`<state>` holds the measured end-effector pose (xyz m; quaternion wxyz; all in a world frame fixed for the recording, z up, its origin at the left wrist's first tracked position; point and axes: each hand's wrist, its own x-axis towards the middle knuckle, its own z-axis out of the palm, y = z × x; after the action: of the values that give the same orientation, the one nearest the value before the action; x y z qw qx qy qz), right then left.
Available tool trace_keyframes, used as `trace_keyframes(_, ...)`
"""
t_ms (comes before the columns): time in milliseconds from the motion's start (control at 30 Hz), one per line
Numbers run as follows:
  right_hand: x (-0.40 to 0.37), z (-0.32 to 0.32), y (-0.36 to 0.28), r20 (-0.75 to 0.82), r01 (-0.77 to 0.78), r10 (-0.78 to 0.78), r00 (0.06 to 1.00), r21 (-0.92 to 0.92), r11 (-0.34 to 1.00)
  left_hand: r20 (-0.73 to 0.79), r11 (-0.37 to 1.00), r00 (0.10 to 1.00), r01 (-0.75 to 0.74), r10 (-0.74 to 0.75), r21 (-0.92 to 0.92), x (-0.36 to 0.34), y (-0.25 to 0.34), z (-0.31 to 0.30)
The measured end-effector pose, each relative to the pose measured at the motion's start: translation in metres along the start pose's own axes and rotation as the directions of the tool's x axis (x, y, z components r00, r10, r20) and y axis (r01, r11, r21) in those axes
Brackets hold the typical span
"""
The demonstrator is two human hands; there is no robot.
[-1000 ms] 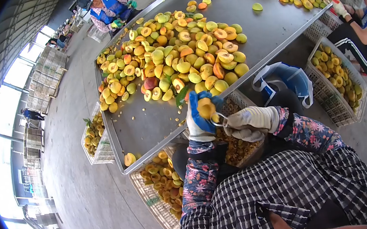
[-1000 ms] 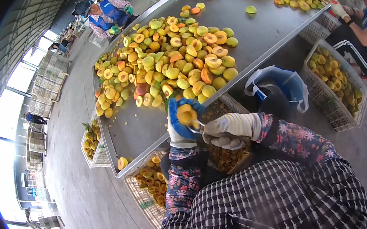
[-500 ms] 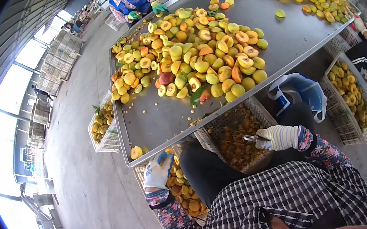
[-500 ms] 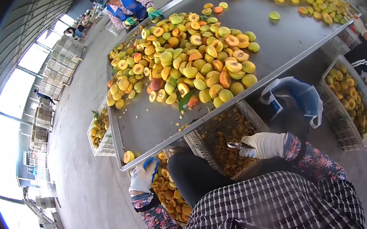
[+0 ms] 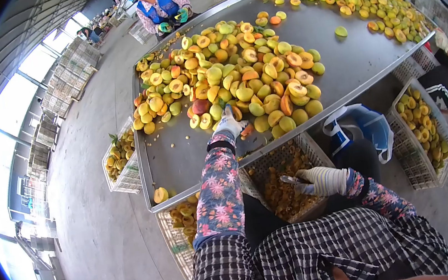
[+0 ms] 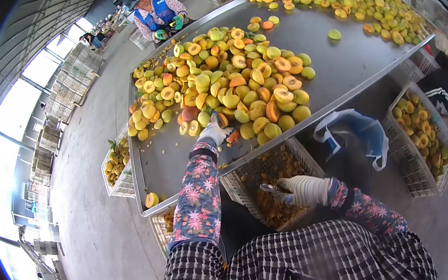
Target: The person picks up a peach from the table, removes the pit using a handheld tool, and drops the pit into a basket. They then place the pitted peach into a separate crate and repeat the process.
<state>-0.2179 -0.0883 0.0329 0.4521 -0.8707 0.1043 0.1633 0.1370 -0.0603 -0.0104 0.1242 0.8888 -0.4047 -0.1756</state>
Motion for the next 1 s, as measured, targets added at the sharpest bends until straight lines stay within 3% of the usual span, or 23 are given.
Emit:
trace_keyframes(133, 0.005, 0.008, 0.012, -0.042, 0.030, -0.027, 0.999, 0.075, 0.997, 0.130, 0.986, 0.989, 0.094, -0.076, -0.138, 0.018, -0.010, -0.001)
trace_keyframes(233, 0.009, 0.005, 0.011, -0.045, 0.064, -0.056, 0.997, 0.205, 0.977, 0.111, 0.980, 0.976, 0.194, -0.188, -0.039, 0.009, -0.008, 0.003)
trace_keyframes(267, 0.009, 0.005, 0.010, -0.034, 0.067, -0.060, 0.998, 0.263, 0.963, 0.118, 0.968, 0.970, 0.227, -0.214, -0.105, -0.003, 0.001, -0.002)
trace_keyframes(367, 0.018, 0.009, 0.021, -0.031, 0.081, -0.075, 0.997, 0.252, 0.964, 0.295, 0.937, 0.950, 0.189, -0.099, -0.293, 0.011, -0.037, 0.010)
trace_keyframes(400, 0.020, 0.013, 0.024, -0.050, 0.086, -0.076, 0.996, 0.249, 0.965, 0.303, 0.865, 0.951, 0.196, -0.054, -0.461, 0.007, -0.042, 0.013)
trace_keyframes(500, 0.018, 0.014, 0.026, -0.042, 0.066, -0.058, 0.997, 0.222, 0.973, 0.406, 0.795, 0.900, 0.359, -0.157, -0.489, -0.001, -0.036, -0.002)
trace_keyframes(533, 0.017, 0.013, 0.026, -0.056, 0.071, -0.061, 0.997, 0.194, 0.978, 0.305, 0.901, 0.952, 0.139, -0.007, -0.412, 0.027, -0.074, 0.021)
trace_keyframes(567, 0.015, 0.013, 0.026, -0.070, 0.076, -0.065, 0.995, 0.168, 0.983, 0.032, 0.919, 0.954, -0.276, 0.297, -0.283, 0.026, -0.083, 0.018)
trace_keyframes(600, 0.015, 0.013, 0.026, -0.086, 0.082, -0.070, 0.994, 0.142, 0.986, -0.176, 0.785, 0.778, -0.618, 0.603, -0.045, 0.024, -0.093, 0.017)
trace_keyframes(633, 0.014, 0.014, 0.025, -0.080, 0.075, -0.063, 0.995, 0.155, 0.985, -0.272, 0.526, 0.463, -0.814, 0.844, 0.247, 0.022, -0.101, 0.018)
trace_keyframes(667, 0.013, 0.012, 0.023, -0.072, 0.066, -0.055, 0.996, 0.167, 0.984, -0.046, 0.724, 0.825, -0.519, 0.563, -0.454, 0.014, -0.092, 0.014)
trace_keyframes(700, 0.011, 0.010, 0.020, -0.061, 0.057, -0.047, 0.997, 0.173, 0.983, 0.192, 0.485, 0.972, 0.104, 0.135, -0.868, 0.006, -0.083, 0.009)
trace_keyframes(767, 0.010, 0.009, 0.017, -0.071, 0.042, -0.034, 0.997, 0.111, 0.993, 0.313, 0.600, 0.938, 0.339, -0.151, -0.725, -0.001, -0.061, -0.009)
trace_keyframes(833, 0.009, 0.008, 0.012, -0.076, 0.021, -0.016, 0.997, 0.069, 0.997, 0.243, 0.916, 0.970, 0.122, -0.028, -0.381, 0.000, -0.070, 0.003)
trace_keyframes(867, 0.008, 0.006, 0.008, -0.069, 0.008, -0.004, 0.998, 0.058, 0.998, 0.191, 0.992, 0.980, -0.030, 0.053, -0.121, -0.004, -0.072, 0.010)
trace_keyframes(900, 0.008, 0.006, 0.007, -0.061, -0.005, 0.008, 0.998, 0.047, 0.999, 0.166, 0.973, 0.975, -0.171, 0.145, 0.155, -0.008, -0.071, 0.015)
trace_keyframes(967, 0.011, 0.012, 0.014, -0.091, 0.031, -0.027, 0.996, 0.042, 0.999, 0.377, 0.978, 0.923, -0.148, 0.083, 0.147, -0.003, -0.082, 0.026)
trace_keyframes(1000, 0.012, 0.013, 0.016, -0.104, 0.047, -0.044, 0.994, 0.035, 0.998, 0.414, 0.928, 0.889, -0.305, 0.196, 0.216, -0.011, -0.089, 0.032)
